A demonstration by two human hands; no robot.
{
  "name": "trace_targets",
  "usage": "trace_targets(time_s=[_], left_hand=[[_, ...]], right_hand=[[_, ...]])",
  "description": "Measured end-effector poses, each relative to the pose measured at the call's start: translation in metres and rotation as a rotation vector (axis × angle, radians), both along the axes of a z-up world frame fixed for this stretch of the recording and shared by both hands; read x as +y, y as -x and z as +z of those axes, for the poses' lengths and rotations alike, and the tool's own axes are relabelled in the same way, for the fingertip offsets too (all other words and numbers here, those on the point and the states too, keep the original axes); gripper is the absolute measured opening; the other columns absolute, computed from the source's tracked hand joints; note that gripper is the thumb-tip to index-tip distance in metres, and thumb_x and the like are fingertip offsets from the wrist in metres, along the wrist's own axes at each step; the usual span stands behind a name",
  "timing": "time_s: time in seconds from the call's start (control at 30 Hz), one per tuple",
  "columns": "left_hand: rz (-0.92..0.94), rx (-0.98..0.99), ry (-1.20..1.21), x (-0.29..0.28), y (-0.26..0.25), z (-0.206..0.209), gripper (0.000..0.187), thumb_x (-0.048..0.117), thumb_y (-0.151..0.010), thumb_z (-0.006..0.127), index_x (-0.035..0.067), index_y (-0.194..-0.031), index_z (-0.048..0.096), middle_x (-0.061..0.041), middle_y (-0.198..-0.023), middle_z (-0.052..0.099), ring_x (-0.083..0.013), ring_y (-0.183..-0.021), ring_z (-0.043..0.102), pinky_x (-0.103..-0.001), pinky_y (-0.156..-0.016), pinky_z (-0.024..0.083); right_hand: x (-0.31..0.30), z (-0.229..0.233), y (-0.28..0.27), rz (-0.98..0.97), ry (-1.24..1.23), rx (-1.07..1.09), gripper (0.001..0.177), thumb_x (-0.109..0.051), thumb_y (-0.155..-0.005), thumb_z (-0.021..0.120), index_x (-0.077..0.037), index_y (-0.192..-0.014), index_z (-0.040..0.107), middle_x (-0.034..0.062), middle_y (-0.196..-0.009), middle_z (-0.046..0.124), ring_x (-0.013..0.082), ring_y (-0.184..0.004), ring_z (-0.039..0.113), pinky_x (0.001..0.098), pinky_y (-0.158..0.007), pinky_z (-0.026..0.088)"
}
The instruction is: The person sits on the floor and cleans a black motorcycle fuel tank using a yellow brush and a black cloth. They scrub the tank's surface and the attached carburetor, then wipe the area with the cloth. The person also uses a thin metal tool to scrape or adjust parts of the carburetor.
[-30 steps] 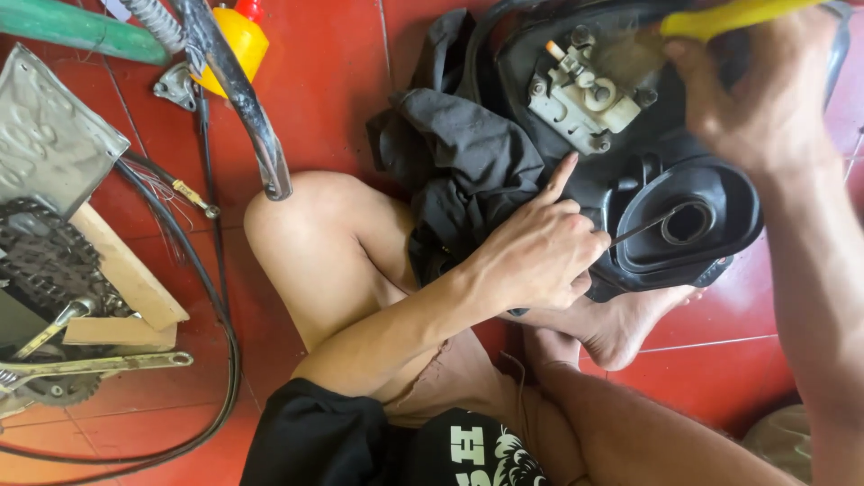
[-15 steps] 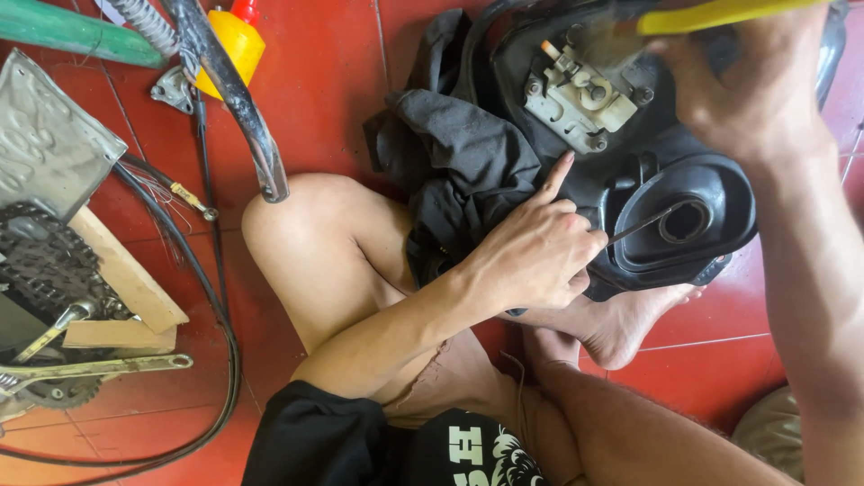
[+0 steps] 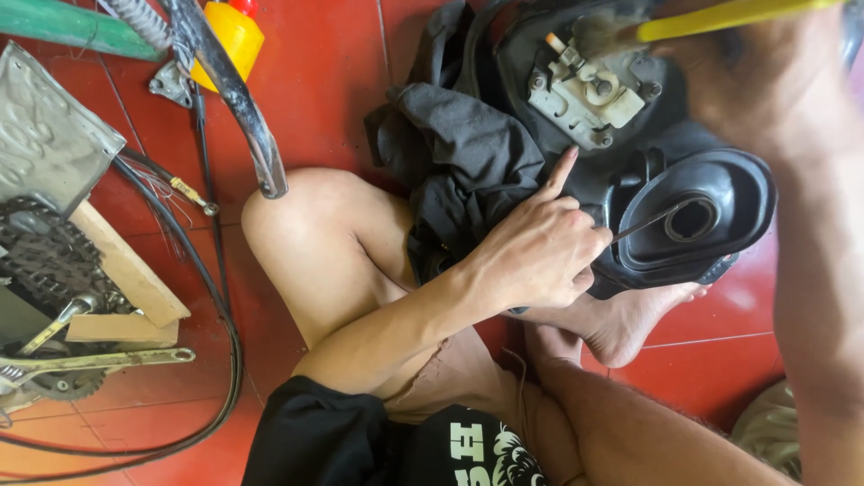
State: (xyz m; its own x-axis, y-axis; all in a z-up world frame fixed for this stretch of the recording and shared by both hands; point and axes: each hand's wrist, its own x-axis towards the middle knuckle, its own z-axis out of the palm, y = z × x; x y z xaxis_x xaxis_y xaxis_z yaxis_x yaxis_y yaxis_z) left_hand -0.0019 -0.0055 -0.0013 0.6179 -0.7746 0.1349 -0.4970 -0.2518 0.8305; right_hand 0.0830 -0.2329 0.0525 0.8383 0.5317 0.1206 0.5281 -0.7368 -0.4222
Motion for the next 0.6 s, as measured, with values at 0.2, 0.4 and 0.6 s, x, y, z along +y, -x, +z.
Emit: trace_targets(time_s=[0.2, 0.4, 0.6], left_hand=[[-0.005, 0.003, -0.008, 0.0, 0.0, 0.001, 0.008, 0.01, -0.071, 0.071, 0.002, -0.069, 0.07, -0.011, -0.054, 0.065, -0.0282, -0.057, 0.066, -0.063, -0.127, 0.013], [0.01, -0.003, 0.002, 0.0, 0.0, 0.001, 0.006, 0.008, -0.07, 0.072, 0.002, -0.069, 0.071, -0.008, -0.052, 0.064, -0.0267, -0.053, 0.066, -0.063, -0.127, 0.014], [-0.014, -0.055, -0.015, -0.002, 0.001, -0.004, 0.012, 0.013, -0.069, 0.077, 0.003, -0.068, 0.07, -0.012, -0.055, 0.066, -0.0304, -0.055, 0.067, -0.063, -0.127, 0.016]], right_hand=[[0.027, 0.019, -0.005, 0.041, -0.122, 0.084, 0.026, 0.038, -0.107, 0.071, 0.024, -0.127, 0.081, 0.0297, -0.112, 0.075, 0.0355, -0.087, 0.066, 0.0419, -0.074, 0.051], [0.041, 0.029, -0.005, 0.09, -0.092, 0.082, 0.026, 0.037, -0.108, 0.069, 0.021, -0.124, 0.081, 0.0293, -0.112, 0.076, 0.0354, -0.084, 0.065, 0.0426, -0.071, 0.05], [0.047, 0.013, -0.009, 0.164, 0.373, -0.218, 0.035, -0.004, -0.108, 0.087, -0.011, -0.142, 0.089, 0.0069, -0.11, 0.075, 0.0258, -0.086, 0.068, 0.0366, -0.079, 0.052]])
